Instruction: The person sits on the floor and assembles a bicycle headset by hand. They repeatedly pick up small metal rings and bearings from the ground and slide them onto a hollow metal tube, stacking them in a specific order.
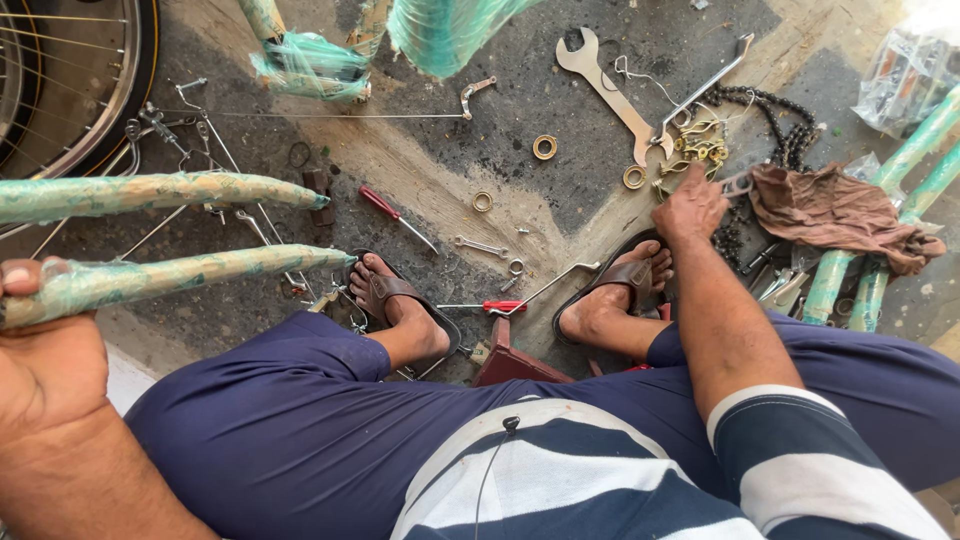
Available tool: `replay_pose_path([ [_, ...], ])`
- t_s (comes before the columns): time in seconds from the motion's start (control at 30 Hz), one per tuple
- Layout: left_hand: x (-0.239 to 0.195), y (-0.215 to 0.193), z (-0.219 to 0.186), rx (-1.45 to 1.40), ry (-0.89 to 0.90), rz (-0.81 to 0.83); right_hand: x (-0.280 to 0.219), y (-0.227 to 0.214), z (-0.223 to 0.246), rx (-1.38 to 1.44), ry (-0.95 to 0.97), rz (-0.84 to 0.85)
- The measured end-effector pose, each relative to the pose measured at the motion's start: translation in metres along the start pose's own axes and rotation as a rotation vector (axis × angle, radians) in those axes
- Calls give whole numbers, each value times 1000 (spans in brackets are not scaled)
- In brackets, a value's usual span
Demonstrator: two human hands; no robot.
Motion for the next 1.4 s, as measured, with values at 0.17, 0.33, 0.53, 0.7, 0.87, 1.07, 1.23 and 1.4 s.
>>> replay_pose_path([
  [0.17, -2, -5, 2, -5, 0, 36, -2, -1, -7, 140, 40, 27],
  [0.33, -1, -7, 4, -19, -9, 18, -4, -4, -1, 140, -64, -70],
  [0.53, 2, -3, 9, -39, -26, 13, 14, 4, -6, 986, -65, 149],
  [0.7, 7, 9, 6, -65, -33, 16, 7, -11, 5, 1426, 59, 467],
  [0.87, 8, 31, -1, -113, -45, 28, -19, -65, 45, 1630, -26, 634],
  [1.07, 2, 69, -7, -87, -5, 29, -32, -84, 73, 1607, -258, 666],
  [1.23, -2, 86, -13, -83, -9, -5, -32, -79, 76, 1509, -300, 636],
  [1.4, -2, 88, -13, -54, 16, -4, -32, -75, 75, 1468, -370, 611],
])
Point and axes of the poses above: each hand's wrist, its own x-axis towards the middle knuckle, its own y-axis out of the palm, z = x × y, the point moved 3 cm from there along x, towards the middle knuckle, and after that the axes turned 4 degrees about z, right-handed, at the moved point
